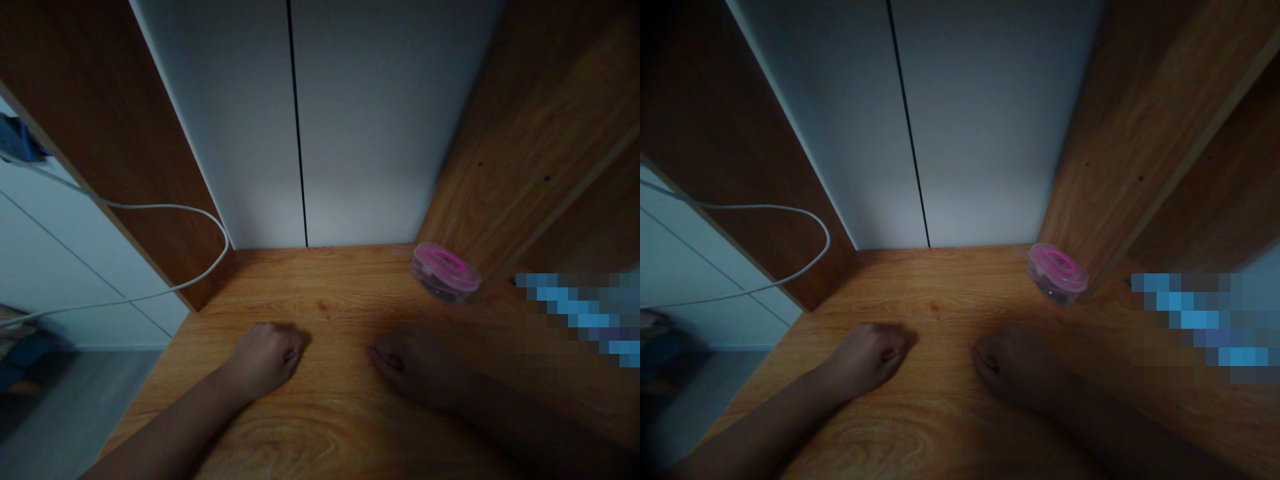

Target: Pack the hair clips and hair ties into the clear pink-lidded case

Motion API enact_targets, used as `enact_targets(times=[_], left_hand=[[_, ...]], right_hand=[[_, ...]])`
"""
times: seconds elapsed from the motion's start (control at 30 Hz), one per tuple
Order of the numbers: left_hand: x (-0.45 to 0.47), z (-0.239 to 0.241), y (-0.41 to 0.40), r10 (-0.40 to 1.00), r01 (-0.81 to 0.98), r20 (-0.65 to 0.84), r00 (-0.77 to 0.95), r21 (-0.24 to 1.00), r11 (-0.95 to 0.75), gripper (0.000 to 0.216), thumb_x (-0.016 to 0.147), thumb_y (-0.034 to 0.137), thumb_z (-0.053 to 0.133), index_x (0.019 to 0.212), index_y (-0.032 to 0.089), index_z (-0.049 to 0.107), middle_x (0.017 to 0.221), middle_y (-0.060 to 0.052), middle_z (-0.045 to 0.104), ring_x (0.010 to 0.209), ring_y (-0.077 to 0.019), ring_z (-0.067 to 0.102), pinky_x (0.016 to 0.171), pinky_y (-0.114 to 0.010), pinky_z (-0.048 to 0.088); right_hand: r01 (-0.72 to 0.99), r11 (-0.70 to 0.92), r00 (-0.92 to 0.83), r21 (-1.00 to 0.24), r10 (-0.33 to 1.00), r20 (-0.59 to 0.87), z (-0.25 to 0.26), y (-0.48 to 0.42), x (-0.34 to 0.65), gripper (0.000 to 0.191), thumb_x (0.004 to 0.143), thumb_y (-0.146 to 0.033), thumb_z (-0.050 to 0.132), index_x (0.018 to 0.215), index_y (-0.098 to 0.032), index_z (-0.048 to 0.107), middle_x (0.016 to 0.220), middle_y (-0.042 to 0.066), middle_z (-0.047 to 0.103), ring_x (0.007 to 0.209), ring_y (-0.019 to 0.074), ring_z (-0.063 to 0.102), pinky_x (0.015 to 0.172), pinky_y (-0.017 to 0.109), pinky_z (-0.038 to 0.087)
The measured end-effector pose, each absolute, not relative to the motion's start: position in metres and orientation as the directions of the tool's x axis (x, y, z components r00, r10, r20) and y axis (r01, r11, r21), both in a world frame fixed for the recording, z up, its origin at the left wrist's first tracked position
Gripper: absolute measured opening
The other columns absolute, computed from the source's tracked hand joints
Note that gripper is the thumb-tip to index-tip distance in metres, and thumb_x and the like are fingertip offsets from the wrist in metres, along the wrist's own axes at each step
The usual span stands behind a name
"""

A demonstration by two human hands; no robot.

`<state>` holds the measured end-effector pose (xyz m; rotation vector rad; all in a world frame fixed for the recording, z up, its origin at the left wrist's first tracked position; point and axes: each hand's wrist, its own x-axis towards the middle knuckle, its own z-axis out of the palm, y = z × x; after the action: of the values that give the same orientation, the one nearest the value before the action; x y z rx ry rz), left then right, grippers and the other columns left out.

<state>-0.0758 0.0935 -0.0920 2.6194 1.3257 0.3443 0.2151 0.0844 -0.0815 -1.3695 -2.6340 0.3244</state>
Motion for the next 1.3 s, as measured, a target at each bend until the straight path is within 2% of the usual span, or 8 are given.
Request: enact_targets(times=[0.37, 1.3], left_hand=[[-0.0751, -0.089, 0.0929, 0.807, 0.757, 0.109, 0.58, 0.294, -0.583, 0.021, 0.079, 0.009, 0.048, 0.061, 0.018, 0.043, 0.06, 0.001, 0.053, 0.053, -0.0105, 0.045, 0.054, -0.025, 0.025], [-0.0756, -0.0901, 0.0938, 0.806, 0.763, 0.113, 0.581, 0.267, -0.588, 0.022, 0.079, 0.008, 0.05, 0.06, 0.018, 0.045, 0.06, 0.001, 0.053, 0.053, -0.0109, 0.044, 0.054, -0.027, 0.025]], right_hand=[[0.797, 0.539, -0.552, -0.272, 0.833, 0.032, -0.0814, 0.084, 0.215, 0.034, 0.092, -0.026, 0.049, 0.059, -0.017, 0.049, 0.052, -0.003, 0.047, 0.047, 0.0082, 0.032, 0.051, 0.028, 0.018], [0.796, 0.546, -0.56, -0.26, 0.828, 0.027, -0.0824, 0.0837, 0.2151, 0.032, 0.091, -0.024, 0.049, 0.06, -0.017, 0.049, 0.054, -0.001, 0.05, 0.048, 0.0087, 0.034, 0.052, 0.029, 0.019]])
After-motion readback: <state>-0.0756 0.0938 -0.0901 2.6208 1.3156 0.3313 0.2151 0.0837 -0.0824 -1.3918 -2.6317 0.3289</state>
